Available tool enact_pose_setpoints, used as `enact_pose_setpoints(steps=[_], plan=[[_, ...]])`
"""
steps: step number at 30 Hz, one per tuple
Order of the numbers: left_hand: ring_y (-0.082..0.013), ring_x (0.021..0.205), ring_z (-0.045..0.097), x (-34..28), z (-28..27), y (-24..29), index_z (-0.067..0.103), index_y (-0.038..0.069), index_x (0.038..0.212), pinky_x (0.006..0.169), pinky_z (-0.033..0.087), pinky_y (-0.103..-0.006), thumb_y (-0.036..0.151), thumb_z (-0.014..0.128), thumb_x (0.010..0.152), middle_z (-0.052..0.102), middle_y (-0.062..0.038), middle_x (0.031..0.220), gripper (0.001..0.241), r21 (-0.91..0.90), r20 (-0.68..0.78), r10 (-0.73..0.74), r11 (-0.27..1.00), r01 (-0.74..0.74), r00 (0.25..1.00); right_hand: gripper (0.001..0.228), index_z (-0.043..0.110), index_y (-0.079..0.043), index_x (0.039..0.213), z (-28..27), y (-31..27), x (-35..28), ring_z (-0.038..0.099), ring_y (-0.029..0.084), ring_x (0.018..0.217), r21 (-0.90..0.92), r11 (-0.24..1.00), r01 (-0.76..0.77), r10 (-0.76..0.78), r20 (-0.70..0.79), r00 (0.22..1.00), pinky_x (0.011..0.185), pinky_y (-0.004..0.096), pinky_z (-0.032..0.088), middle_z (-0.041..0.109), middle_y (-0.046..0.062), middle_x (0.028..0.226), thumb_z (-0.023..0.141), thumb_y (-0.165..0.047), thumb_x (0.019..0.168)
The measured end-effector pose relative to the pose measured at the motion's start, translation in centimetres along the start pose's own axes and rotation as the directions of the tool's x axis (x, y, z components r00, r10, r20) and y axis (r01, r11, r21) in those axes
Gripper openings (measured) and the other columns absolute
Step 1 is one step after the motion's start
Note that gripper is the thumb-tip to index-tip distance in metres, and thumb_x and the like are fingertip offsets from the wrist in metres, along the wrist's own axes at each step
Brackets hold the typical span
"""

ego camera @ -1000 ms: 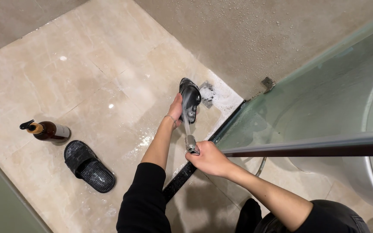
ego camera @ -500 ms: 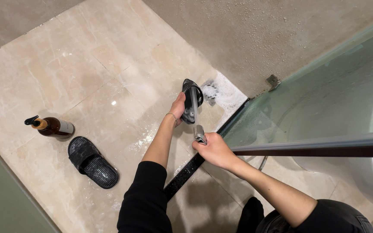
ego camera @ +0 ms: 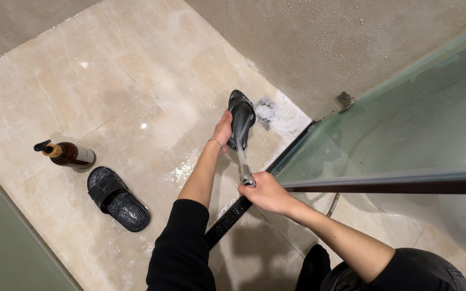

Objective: The person rinses a pair of black slippers using a handheld shower head in a bathroom. They hold each slipper under the water stream, turning them to rinse both the top and bottom surfaces.

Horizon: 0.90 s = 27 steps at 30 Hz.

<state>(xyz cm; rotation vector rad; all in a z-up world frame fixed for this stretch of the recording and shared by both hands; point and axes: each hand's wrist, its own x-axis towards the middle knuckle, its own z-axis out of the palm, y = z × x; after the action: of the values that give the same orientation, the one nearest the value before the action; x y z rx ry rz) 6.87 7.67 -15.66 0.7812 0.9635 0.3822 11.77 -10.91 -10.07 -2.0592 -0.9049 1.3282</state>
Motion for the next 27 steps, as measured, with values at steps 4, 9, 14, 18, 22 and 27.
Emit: enact_pose_setpoints(steps=[4, 9, 14, 18, 22, 27], plan=[[-0.039, 0.141, 0.044, 0.9, 0.4, -0.4, 0.029, 0.024, 0.161, 0.102, 0.054, -0.0495, 0.051, 0.043, 0.106, 0.03, -0.016, 0.165, 0.063, -0.029, -0.014, 0.013, 0.999, -0.013, 1.0, 0.045, 0.048, -0.012, 0.049, -0.4, -1.5, -0.3, 0.045, 0.015, 0.05, -0.005, 1.0, -0.003, 0.003, -0.016, 1.0, 0.055, 0.026, 0.041, 0.042, 0.003, 0.044, 0.075, -0.026, 0.081], [-0.0392, 0.153, 0.024, 1.5, 0.4, -1.3, 0.03, 0.022, 0.16, 0.122, 0.032, -0.0514, 0.057, 0.04, 0.104, 0.027, -0.016, 0.167, 0.067, 0.155, -0.006, 0.057, 0.986, -0.055, 0.998, 0.044, 0.045, -0.015, 0.049, -0.6, -2.6, -0.9, 0.04, 0.011, 0.049, 0.061, 0.997, 0.036, -0.035, -0.013, 0.999, 0.053, 0.022, 0.035, 0.041, -0.003, 0.044, 0.074, -0.02, 0.081], [-0.0348, 0.151, 0.029, 4.3, -0.9, -3.2, 0.035, 0.023, 0.159, 0.124, 0.029, -0.0463, 0.056, 0.041, 0.104, 0.034, -0.013, 0.164, 0.065, 0.225, -0.027, 0.087, 0.971, -0.079, 0.996, 0.043, 0.045, -0.016, 0.05, -0.7, -2.8, -1.2, 0.039, 0.01, 0.05, 0.082, 0.996, 0.043, -0.045, 0.019, 0.999, 0.052, 0.022, 0.033, 0.041, -0.004, 0.046, 0.073, -0.019, 0.082], [-0.0349, 0.15, 0.032, 10.2, -2.9, -6.4, 0.038, 0.026, 0.158, 0.124, 0.03, -0.0457, 0.06, 0.041, 0.104, 0.039, -0.016, 0.161, 0.064, 0.372, 0.001, 0.131, 0.92, -0.123, 0.991, 0.045, 0.047, -0.015, 0.049, -0.5, -2.2, -0.7, 0.039, 0.011, 0.049, 0.093, 0.994, 0.062, -0.061, -0.014, 0.998, 0.051, 0.022, 0.033, 0.043, -0.003, 0.043, 0.075, -0.02, 0.083], [-0.0333, 0.149, 0.035, 11.0, -3.5, -7.0, 0.039, 0.026, 0.158, 0.124, 0.032, -0.0456, 0.062, 0.041, 0.103, 0.042, -0.014, 0.159, 0.065, 0.443, 0.008, 0.167, 0.883, -0.153, 0.986, 0.045, 0.044, -0.016, 0.049, -1.2, -3.8, -1.1, 0.039, 0.01, 0.047, 0.074, 0.994, 0.084, -0.078, -0.08, 0.994, 0.05, 0.022, 0.034, 0.041, -0.003, 0.042, 0.074, -0.019, 0.081], [-0.0356, 0.15, 0.033, 9.7, -3.8, -5.7, 0.027, 0.022, 0.163, 0.125, 0.03, -0.0473, 0.055, 0.035, 0.106, 0.035, -0.017, 0.163, 0.066, 0.594, 0.127, 0.214, 0.766, -0.247, 0.969, 0.044, 0.046, -0.014, 0.05, -1.3, -2.8, -0.4, 0.04, 0.013, 0.049, 0.077, 0.99, 0.114, -0.104, -0.123, 0.987, 0.051, 0.025, 0.034, 0.041, -0.002, 0.045, 0.076, -0.019, 0.083]])
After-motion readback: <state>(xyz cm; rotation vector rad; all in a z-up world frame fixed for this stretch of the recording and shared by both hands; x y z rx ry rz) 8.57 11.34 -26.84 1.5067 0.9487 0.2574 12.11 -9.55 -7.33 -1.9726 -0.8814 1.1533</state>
